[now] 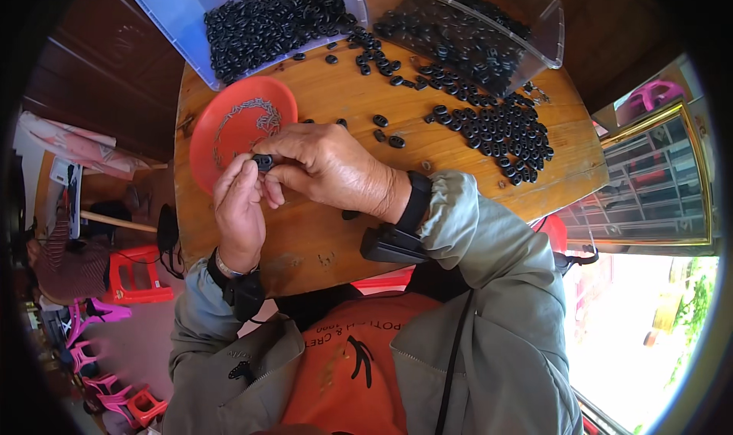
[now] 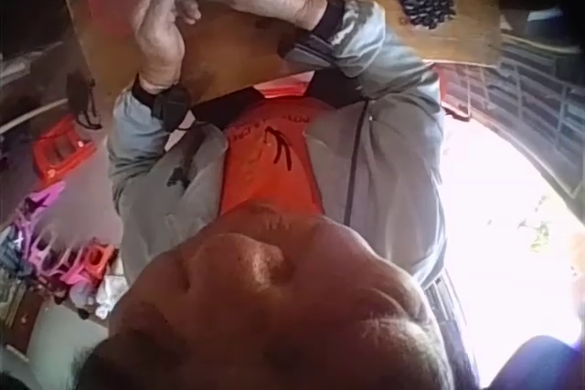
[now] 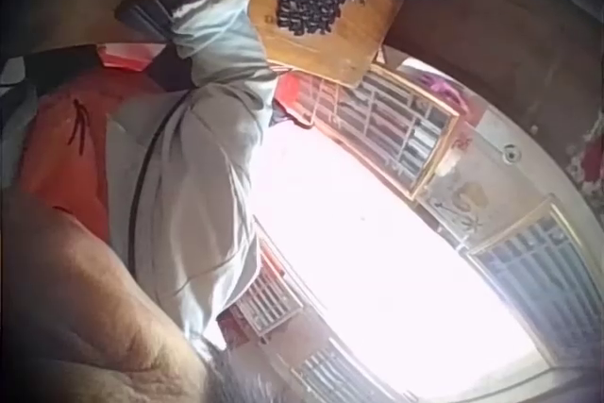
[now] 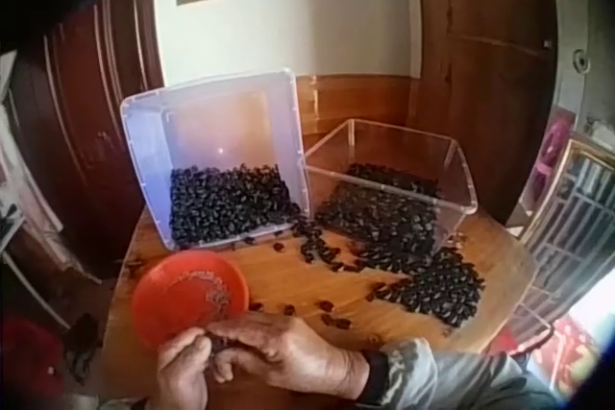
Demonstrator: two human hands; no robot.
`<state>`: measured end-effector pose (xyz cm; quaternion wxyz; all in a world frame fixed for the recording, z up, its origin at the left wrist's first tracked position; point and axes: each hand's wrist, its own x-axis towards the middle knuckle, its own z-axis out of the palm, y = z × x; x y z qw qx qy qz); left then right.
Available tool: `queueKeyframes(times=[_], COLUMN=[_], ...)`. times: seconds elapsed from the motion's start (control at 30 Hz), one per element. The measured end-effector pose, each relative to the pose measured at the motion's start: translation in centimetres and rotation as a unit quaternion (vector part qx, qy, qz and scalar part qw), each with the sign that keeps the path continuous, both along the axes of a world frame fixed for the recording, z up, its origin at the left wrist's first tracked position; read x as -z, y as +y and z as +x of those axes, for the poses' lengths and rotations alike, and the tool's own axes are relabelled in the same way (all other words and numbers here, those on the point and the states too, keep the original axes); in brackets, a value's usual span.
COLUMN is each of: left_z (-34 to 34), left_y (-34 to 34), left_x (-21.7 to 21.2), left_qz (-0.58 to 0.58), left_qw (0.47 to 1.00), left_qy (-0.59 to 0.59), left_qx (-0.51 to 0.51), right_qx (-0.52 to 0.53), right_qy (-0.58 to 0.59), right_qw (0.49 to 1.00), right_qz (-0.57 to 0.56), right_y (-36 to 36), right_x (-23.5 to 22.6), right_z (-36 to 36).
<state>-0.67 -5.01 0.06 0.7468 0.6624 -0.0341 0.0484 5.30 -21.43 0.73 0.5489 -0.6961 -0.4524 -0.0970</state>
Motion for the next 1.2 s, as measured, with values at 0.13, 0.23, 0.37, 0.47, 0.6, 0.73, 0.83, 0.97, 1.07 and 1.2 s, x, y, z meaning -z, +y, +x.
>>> queueKeyframes(times=[0.13, 0.23, 0.37, 0.47, 0.6, 0.73, 0.83, 0.97, 1.07, 1.2], left_z=[-0.03, -0.11, -0.14, -0.05, -0.11, 0.17, 0.02, -0.1, -0.04, 0.07], left_y=[0.34, 0.32, 0.3, 0.41, 0.28, 0.44, 0.26, 0.16, 0.19, 0.16], left_x=[-0.27, -0.33, -0.37, -0.1, -0.09, 0.06, -0.13, -0.26, -0.32, -0.22], left_qz=[0.004, -0.015, -0.023, -0.021, -0.019, -0.018, -0.025, -0.02, -0.014, -0.007], left_qw=[1.0, 1.0, 1.0, 1.0, 1.0, 1.0, 0.999, 1.0, 1.0, 1.0], left_qy=[0.003, 0.01, 0.012, 0.005, -0.004, 0.0, 0.001, -0.005, -0.01, -0.008], left_qx=[0.013, 0.011, 0.003, 0.006, 0.006, 0.021, 0.025, 0.02, 0.026, 0.029], right_qx=[0.014, 0.008, 0.007, 0.003, 0.007, 0.018, 0.022, 0.022, 0.028, 0.013], right_qy=[-0.031, -0.027, -0.028, -0.025, -0.025, -0.046, -0.039, -0.037, -0.046, -0.043], right_qw=[0.999, 0.999, 0.999, 1.0, 0.999, 0.998, 0.998, 0.998, 0.998, 0.999], right_qz=[-0.011, -0.017, -0.02, -0.02, -0.027, -0.041, -0.044, -0.044, -0.026, -0.022], right_y=[-0.14, -0.26, -0.15, -0.17, -0.27, -0.12, -0.18, -0.06, 0.06, -0.21], right_x=[-0.16, -0.16, -0.01, -0.15, -0.36, -0.25, -0.33, -0.41, -0.29, -0.33], right_z=[-0.08, -0.01, 0.07, 0.03, -0.11, -0.02, -0.29, -0.56, -0.56, -0.38])
